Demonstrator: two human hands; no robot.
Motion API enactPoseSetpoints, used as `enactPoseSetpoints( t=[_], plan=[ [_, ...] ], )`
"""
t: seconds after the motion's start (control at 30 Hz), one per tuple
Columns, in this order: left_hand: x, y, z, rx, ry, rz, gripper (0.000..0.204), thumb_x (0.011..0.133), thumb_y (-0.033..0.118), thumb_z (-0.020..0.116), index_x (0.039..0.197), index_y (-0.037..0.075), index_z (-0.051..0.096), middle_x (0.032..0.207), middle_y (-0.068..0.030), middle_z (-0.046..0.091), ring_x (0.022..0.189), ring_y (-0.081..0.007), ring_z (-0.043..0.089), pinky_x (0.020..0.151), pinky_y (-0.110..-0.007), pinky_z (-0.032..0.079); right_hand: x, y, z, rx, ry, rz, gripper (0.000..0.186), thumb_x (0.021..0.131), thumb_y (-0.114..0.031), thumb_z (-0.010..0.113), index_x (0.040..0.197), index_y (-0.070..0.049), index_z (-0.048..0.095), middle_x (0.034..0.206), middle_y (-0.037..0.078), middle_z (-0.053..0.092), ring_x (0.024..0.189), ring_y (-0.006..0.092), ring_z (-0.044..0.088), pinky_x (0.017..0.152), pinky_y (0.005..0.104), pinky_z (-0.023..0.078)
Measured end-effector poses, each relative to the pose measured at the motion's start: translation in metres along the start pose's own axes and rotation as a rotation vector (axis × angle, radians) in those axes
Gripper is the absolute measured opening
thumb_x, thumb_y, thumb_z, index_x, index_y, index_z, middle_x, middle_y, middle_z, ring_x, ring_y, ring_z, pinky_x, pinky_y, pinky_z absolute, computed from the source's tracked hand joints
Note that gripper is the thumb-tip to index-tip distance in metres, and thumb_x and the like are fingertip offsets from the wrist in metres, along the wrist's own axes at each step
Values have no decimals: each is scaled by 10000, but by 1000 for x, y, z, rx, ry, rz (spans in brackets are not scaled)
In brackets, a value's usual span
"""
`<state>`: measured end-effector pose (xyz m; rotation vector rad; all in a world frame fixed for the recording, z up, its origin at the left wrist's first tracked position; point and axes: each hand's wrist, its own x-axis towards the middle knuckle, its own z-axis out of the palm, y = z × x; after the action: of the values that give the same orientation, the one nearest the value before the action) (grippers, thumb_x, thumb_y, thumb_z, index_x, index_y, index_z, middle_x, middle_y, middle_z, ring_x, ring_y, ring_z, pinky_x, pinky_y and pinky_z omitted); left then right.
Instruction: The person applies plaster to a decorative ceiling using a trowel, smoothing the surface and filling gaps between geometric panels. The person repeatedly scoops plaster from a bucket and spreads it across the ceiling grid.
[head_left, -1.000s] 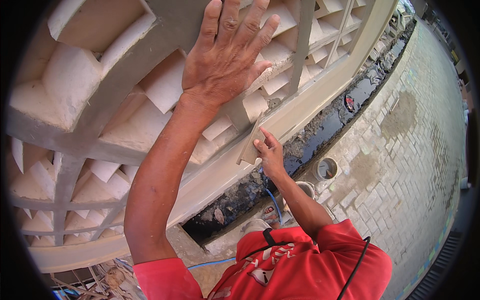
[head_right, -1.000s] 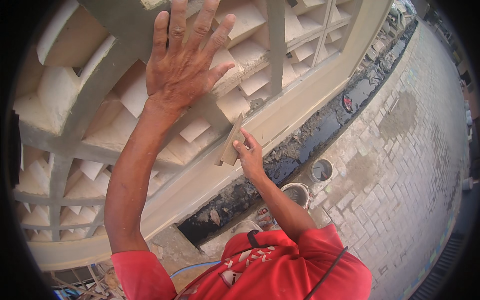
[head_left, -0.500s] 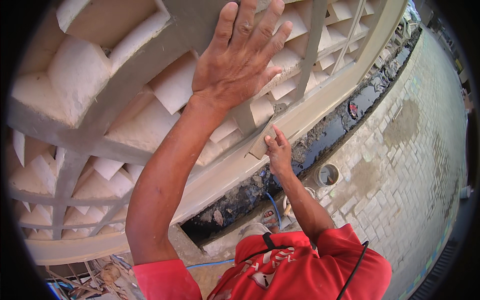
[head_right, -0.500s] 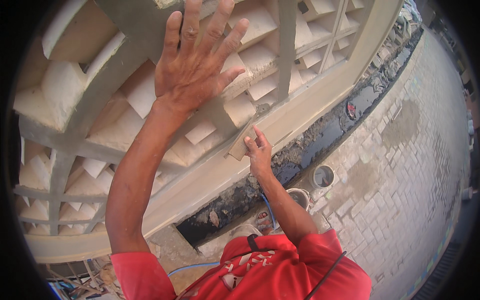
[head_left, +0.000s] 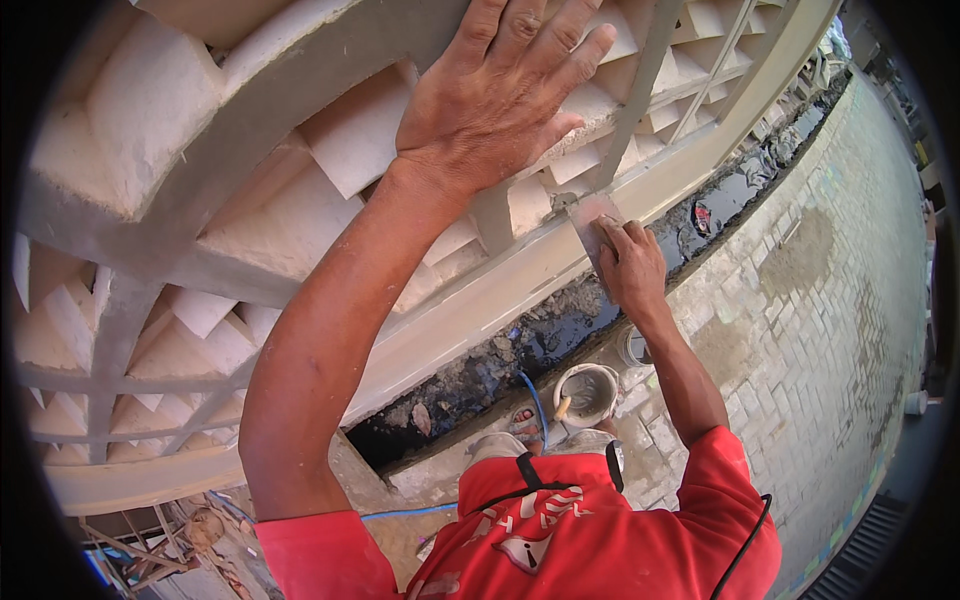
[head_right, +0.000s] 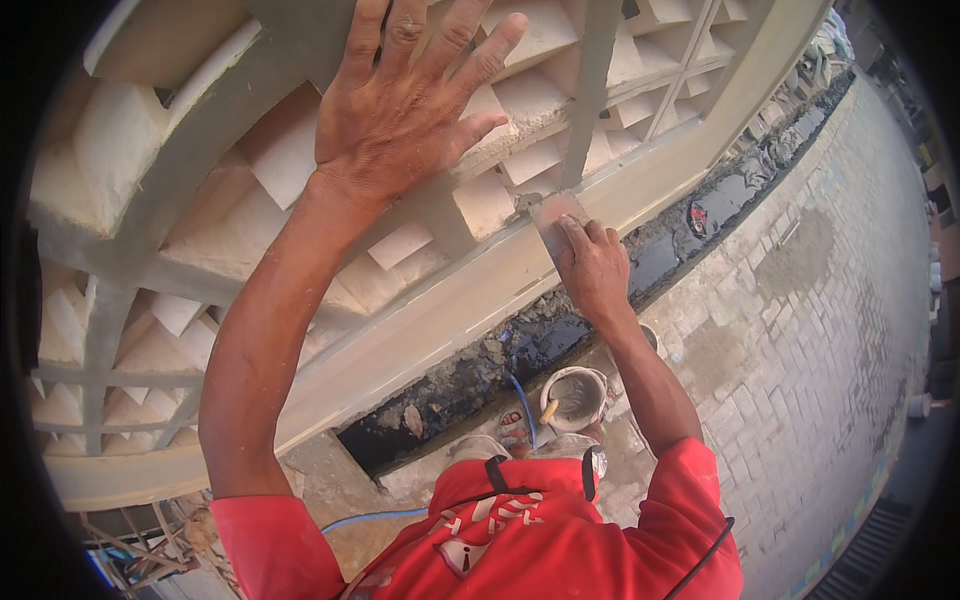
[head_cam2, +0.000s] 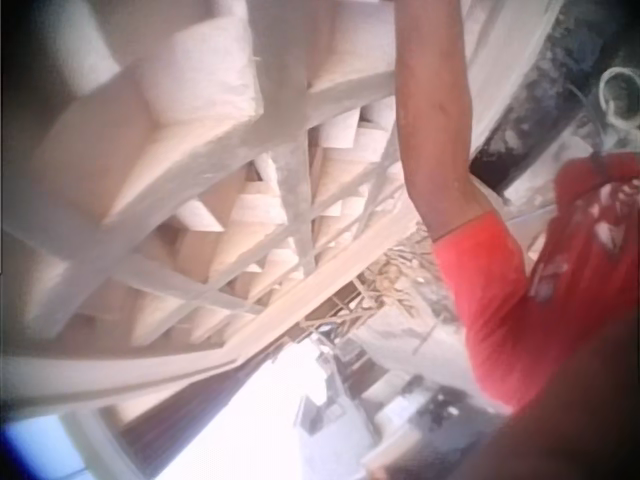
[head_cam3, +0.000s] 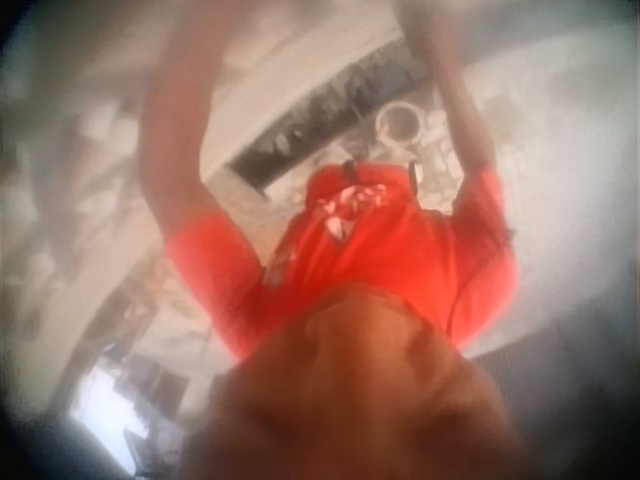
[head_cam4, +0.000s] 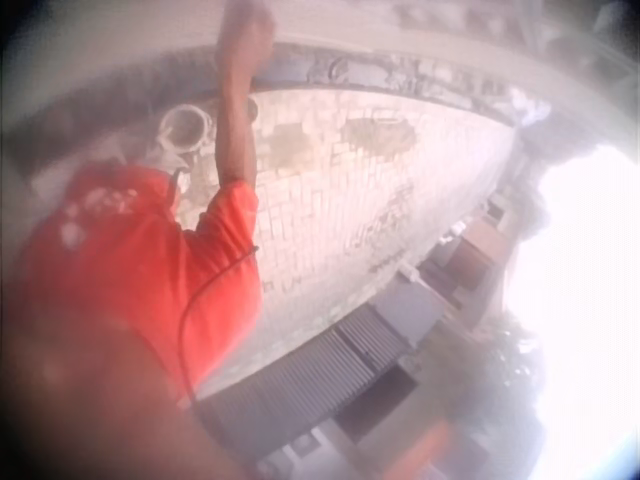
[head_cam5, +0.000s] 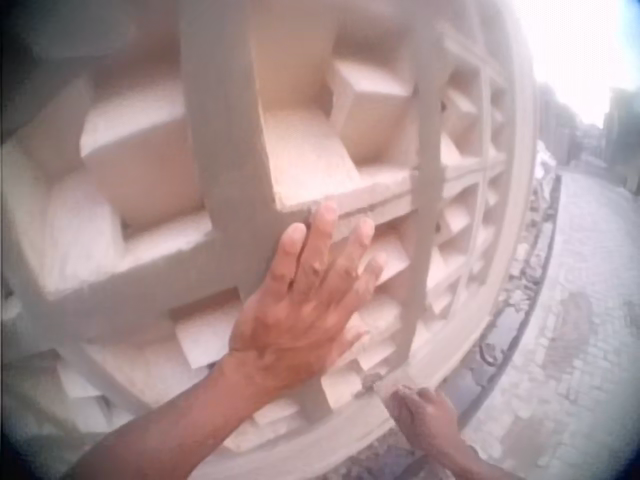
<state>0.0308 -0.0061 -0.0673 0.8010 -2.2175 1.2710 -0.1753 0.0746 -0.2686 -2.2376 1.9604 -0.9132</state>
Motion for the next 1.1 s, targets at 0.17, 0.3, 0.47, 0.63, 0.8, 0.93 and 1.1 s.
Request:
enactPoseSetpoints(
  t=[0.17, 0.3, 0.47, 0.63, 0.8, 0.93, 1.1],
  plan=[
    [1, 1, 0, 7, -46, 13, 699, 784, 630, 572, 1348, 222, 510, 1537, -143, 289, 1427, -426, 209, 1189, -555, 60, 5, -5, 8, -50, -74, 6, 405, 791, -111, 580, 1191, -121, 639, 960, 129, 611, 914, 320, 588, 822, 424, 489],
    [0, 0, -4, 20, -66, 14, 704, 778, 632, 574, 1347, 223, 508, 1540, -140, 283, 1428, -426, 208, 1191, -551, 62, 7, -11, 12, -52, -73, 46, 399, 795, -123, 584, 1191, -120, 639, 954, 128, 608, 920, 327, 588, 821, 424, 494],
    [0, 0, -6, 13, -74, 18, 715, 777, 634, 572, 1355, 220, 501, 1539, -139, 284, 1432, -422, 199, 1192, -549, 58, 4, -15, 27, -45, -34, 69, 398, 797, -133, 595, 1193, -114, 636, 974, 136, 604, 940, 340, 582, 816, 437, 498],
    [0, -1, -5, -11, -71, 16, 729, 776, 636, 574, 1367, 217, 490, 1539, -138, 285, 1432, -421, 198, 1192, -548, 53, 5, -18, 33, -25, -2, 66, 380, 815, -111, 587, 1191, -89, 640, 982, 188, 616, 899, 381, 590, 748, 476, 498],
    [0, -1, -7, 13, -89, 27, 730, 781, 638, 570, 1371, 218, 485, 1539, -137, 285, 1432, -422, 199, 1191, -550, 54, 6, -17, 38, -34, 12, 106, 384, 818, -106, 581, 1197, -101, 640, 1000, 194, 610, 915, 379, 588, 764, 472, 499],
    [1, 0, -3, 10, -52, 18, 725, 781, 639, 570, 1367, 219, 488, 1541, -138, 282, 1432, -422, 198, 1191, -549, 54, 6, -14, 37, -70, 4, 182, 407, 813, -110, 587, 1217, -113, 629, 1040, 187, 603, 958, 374, 578, 807, 470, 493],
    [1, -4, -12, -15, -93, 22, 694, 786, 624, 577, 1345, 220, 505, 1543, -144, 274, 1433, -422, 195, 1192, -547, 53, 0, -3, 26, -24, 20, 292, 425, 803, -117, 595, 1227, -116, 619, 1064, 168, 602, 994, 361, 570, 844, 463, 485]
  ],
)
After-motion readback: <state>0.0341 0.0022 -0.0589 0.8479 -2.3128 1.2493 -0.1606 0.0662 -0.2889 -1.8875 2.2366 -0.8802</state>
